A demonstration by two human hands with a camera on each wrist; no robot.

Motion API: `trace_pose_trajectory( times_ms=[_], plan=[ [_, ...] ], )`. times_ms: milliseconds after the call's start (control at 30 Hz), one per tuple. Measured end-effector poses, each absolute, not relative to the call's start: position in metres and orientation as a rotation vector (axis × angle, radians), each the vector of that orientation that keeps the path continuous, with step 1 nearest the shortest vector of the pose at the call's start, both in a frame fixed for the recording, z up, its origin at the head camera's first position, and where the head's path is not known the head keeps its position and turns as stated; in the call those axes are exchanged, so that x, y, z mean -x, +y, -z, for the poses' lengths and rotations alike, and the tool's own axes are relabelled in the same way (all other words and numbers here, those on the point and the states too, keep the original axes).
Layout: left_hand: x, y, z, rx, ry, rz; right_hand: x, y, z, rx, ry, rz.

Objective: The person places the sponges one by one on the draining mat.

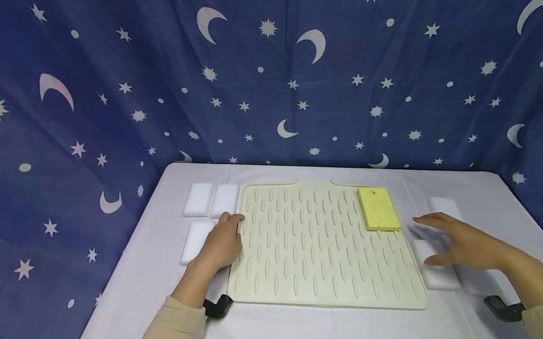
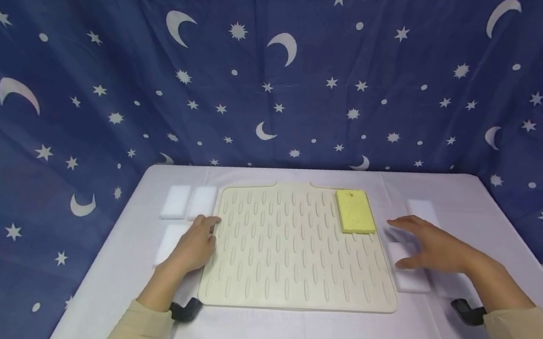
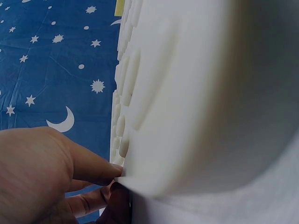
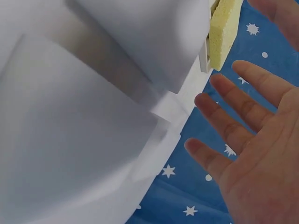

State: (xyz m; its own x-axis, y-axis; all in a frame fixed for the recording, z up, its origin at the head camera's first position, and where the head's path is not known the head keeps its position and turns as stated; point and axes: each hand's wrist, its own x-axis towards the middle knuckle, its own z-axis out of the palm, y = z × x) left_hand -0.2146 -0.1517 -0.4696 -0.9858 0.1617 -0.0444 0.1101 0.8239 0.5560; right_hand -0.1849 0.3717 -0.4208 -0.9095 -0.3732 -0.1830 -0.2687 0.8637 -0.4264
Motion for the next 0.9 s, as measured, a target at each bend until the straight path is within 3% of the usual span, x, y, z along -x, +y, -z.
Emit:
trace_pose_trajectory(
  times_ms=[900],
  plan=[
    [0.213, -0.151, 0.471, -0.216, 2.902, -0.908, 0.160, 0.378, 0.434, 0.491, 2.761, 0.543]
  ],
)
